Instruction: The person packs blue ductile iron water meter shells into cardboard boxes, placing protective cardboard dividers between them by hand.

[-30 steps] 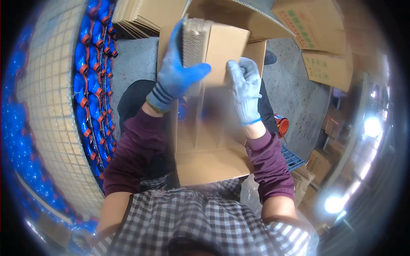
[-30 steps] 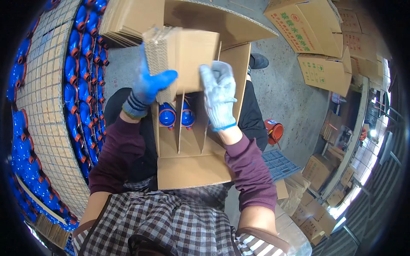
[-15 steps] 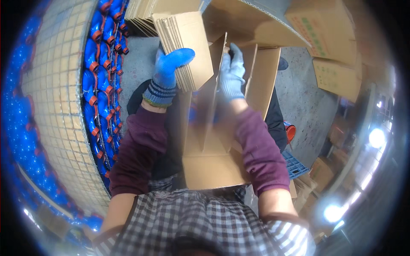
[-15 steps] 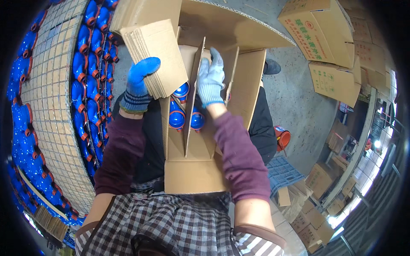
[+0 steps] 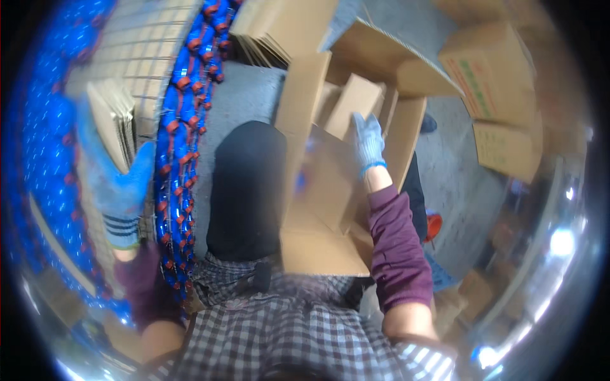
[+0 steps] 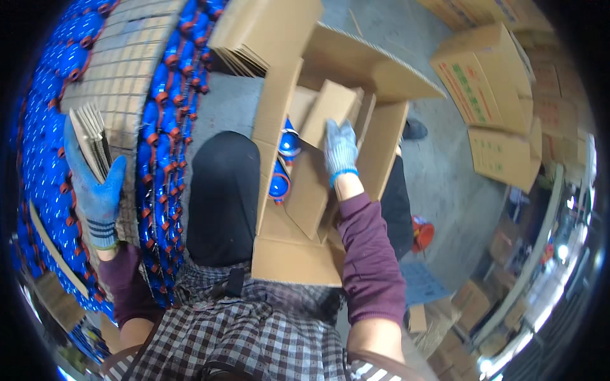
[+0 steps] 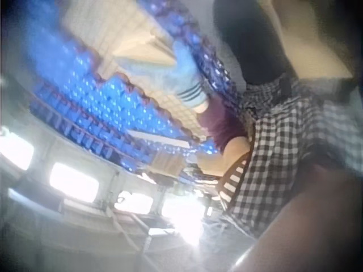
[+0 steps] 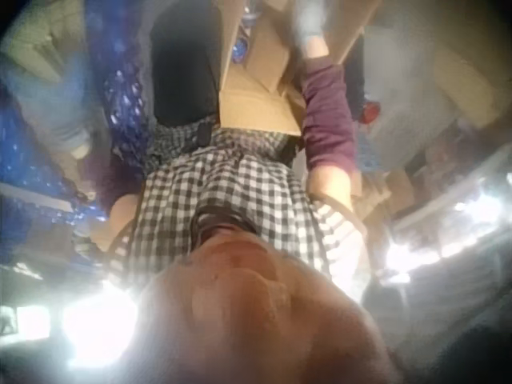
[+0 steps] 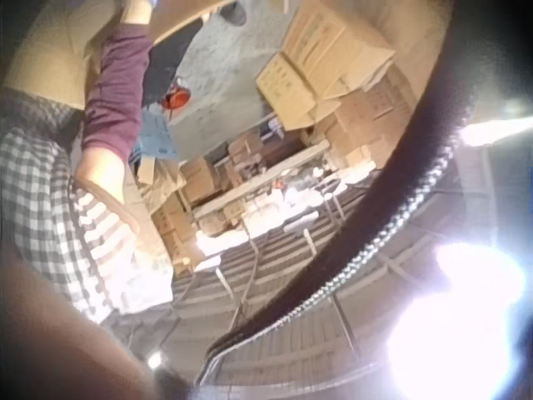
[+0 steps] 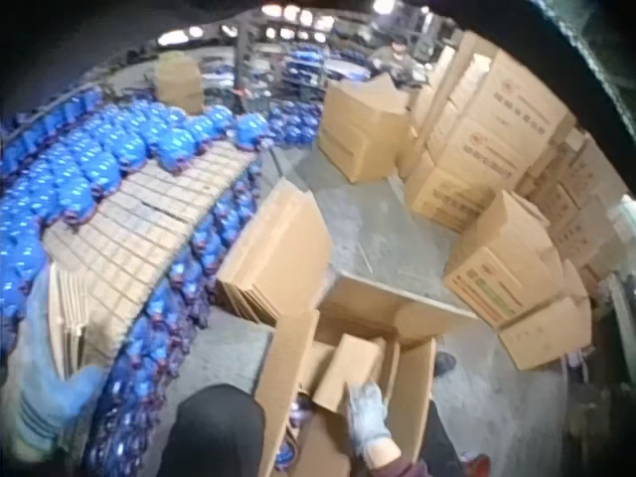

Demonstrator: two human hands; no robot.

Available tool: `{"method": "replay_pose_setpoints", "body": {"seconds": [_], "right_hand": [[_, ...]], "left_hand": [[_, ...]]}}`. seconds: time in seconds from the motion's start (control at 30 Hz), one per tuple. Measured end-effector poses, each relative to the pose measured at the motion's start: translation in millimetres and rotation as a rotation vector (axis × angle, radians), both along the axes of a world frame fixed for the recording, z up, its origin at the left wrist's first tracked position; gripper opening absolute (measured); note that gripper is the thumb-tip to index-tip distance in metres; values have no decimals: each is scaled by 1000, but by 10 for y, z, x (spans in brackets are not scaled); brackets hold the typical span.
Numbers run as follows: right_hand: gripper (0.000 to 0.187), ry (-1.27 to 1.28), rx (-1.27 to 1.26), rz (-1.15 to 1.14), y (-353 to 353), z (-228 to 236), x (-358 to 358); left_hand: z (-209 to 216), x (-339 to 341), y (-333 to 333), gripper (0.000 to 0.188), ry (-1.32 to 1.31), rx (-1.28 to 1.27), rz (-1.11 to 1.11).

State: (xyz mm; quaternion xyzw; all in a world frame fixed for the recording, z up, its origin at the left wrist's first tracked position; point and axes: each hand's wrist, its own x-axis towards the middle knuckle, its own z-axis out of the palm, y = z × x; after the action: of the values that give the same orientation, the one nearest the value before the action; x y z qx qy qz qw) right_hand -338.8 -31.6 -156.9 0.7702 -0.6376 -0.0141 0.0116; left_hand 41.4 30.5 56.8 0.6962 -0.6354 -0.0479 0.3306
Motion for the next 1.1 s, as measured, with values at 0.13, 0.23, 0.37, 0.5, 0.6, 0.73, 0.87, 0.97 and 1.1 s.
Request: {"method": "replay_pose_setpoints", "body": {"seconds": [0.13, 0.23, 0.37, 0.5, 0.6, 0.73, 0.87, 0.97, 1.1], "right_hand": [[36, -569, 343, -601, -287, -269, 197], [37, -622, 250, -401, -380, -669, 436], [39, -400, 330, -212, -246, -1344, 558], [44, -380, 569, -182, -329, -875, 640], [44, -351, 738, -117, -540, -1191, 446], [44, -561, 687, -124, -536, -715, 745], [39, -1215, -158, -324, -556, -570, 902], [39, -1113, -433, -106, -535, 763, 1555], [45, -1035, -466, 383, -622, 1561, 2656]], "left_hand": [[-84, 822, 487, 82, -416, 295, 188], [-174, 1001, 831, 86, -498, 654, 314], [15, 937, 919, 92, -480, 736, 408], [166, 867, 420, 91, 133, 284, 212], [-26, 1163, -438, 56, 1206, 138, 299], [-447, 2003, -1389, 43, 1823, 119, 416], [-692, 2323, -1614, 36, 1944, 327, 82], [-548, 2047, -1422, 34, 2030, 257, 310], [-376, 1423, -678, 30, 2541, 618, -181]]}}
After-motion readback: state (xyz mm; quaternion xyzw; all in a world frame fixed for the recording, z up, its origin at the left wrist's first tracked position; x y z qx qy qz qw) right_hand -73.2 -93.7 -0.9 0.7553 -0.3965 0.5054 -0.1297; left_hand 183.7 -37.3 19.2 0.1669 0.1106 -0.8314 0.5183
